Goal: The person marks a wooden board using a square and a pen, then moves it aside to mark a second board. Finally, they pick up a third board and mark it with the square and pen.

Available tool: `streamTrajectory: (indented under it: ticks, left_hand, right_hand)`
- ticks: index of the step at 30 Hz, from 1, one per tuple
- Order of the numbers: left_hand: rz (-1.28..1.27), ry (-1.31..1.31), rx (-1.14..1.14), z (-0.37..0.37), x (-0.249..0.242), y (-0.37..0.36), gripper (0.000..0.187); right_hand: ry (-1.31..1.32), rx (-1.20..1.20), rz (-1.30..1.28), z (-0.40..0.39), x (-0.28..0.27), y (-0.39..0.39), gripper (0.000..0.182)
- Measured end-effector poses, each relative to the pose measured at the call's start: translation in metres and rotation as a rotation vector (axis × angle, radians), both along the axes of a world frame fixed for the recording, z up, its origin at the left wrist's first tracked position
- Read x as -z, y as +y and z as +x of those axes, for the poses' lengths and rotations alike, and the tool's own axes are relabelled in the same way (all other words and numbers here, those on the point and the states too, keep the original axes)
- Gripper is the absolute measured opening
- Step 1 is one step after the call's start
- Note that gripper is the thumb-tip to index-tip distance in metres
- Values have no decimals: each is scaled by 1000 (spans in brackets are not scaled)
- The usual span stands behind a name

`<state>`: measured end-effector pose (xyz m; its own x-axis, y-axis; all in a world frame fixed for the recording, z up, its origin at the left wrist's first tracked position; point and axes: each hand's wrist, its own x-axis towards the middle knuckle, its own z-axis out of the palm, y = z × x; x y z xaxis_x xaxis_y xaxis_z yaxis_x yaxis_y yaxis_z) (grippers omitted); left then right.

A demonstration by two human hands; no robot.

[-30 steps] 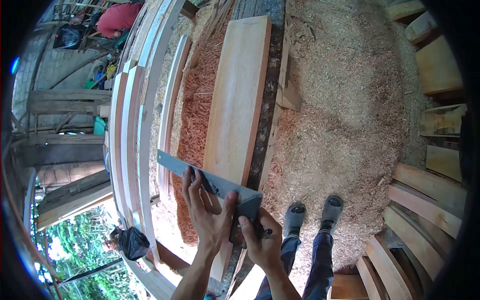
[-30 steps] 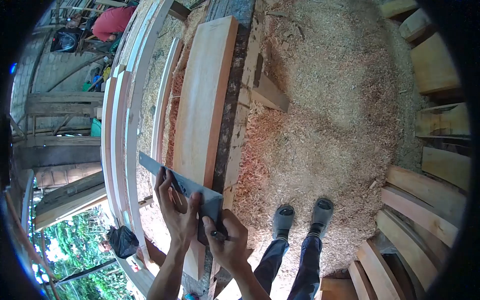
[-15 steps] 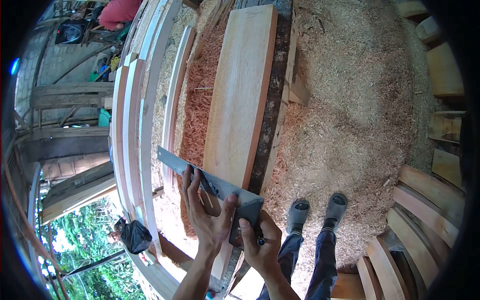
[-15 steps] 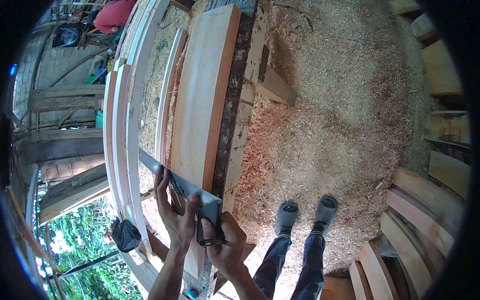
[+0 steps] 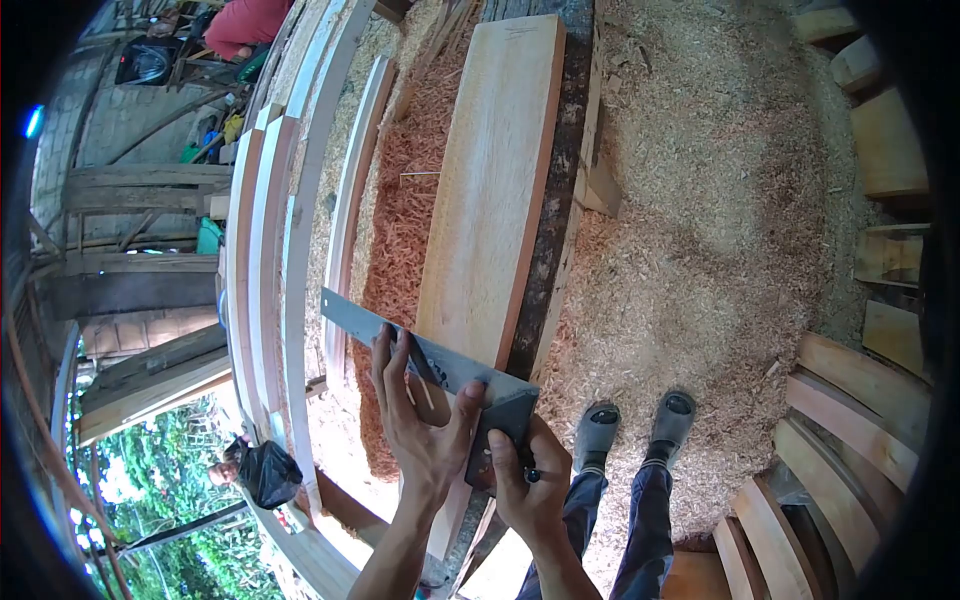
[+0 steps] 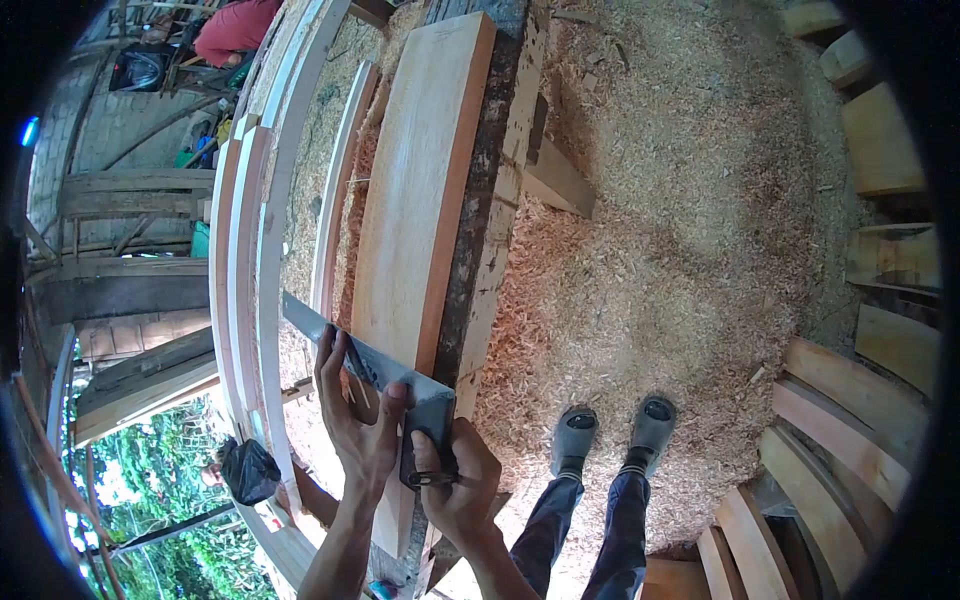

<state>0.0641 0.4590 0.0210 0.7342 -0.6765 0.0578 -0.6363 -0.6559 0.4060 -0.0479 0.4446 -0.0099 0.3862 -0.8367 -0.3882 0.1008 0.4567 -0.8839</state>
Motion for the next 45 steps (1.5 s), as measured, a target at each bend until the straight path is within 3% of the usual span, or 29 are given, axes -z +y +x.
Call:
streamTrajectory:
  ticks: [8, 10, 11, 12, 17, 20, 21, 22, 25, 29, 31, 34, 38, 40, 45]
  left_hand:
    - [2, 16, -19, 1, 4, 2, 79]
    - [23, -23, -1, 1, 2, 3, 79]
    - [65, -71, -2, 0, 0, 0, 79]
    - [39, -66, -35, -1, -4, 0, 79]
    - [60, -62, -31, 2, -10, 0, 80]
    - [41, -48, -80, 2, -10, 2, 83]
    - [38, -37, -71, 0, -11, 4, 83]
    - [35, -30, -56, 1, -9, 4, 83]
    - [15, 7, -93, 3, -7, 7, 81]
    - [-5, 38, -106, 3, -7, 8, 76]
    - [-9, 49, -118, 6, -5, 8, 75]
    - [-12, 80, -127, 5, -4, 9, 75]
    - [-23, 75, -118, 5, -5, 11, 74]
    - [-21, 44, -118, 6, -5, 10, 74]
    - [-49, 39, -140, 8, -6, 10, 71]
  right_hand:
    - [37, -56, -66, -6, 0, -2, 21]
    - [-80, -92, 95, -17, -8, -12, 18]
    - [-61, -147, 47, -30, 16, 0, 23]
    - [-12, -160, 150, -37, 1, -11, 40]
    - [385, -144, -344, -73, -11, -60, 60]
    - [293, -306, -77, -91, -35, -100, 65]
    - [228, -315, -143, -87, -41, -109, 48]
    - [241, -349, -162, -78, -47, -118, 48]
    - [409, -630, -354, -52, -80, -131, 23]
    - [361, -681, -255, -52, -44, -99, 25]
    - [303, -714, 156, -54, -30, -80, 22]
    - [241, -592, 314, -45, -32, -56, 22]
    - [329, -475, 274, -44, -42, -51, 19]
    - [468, -666, 238, -43, -46, -66, 17]
    - [489, -522, 0, -50, -68, -123, 21]
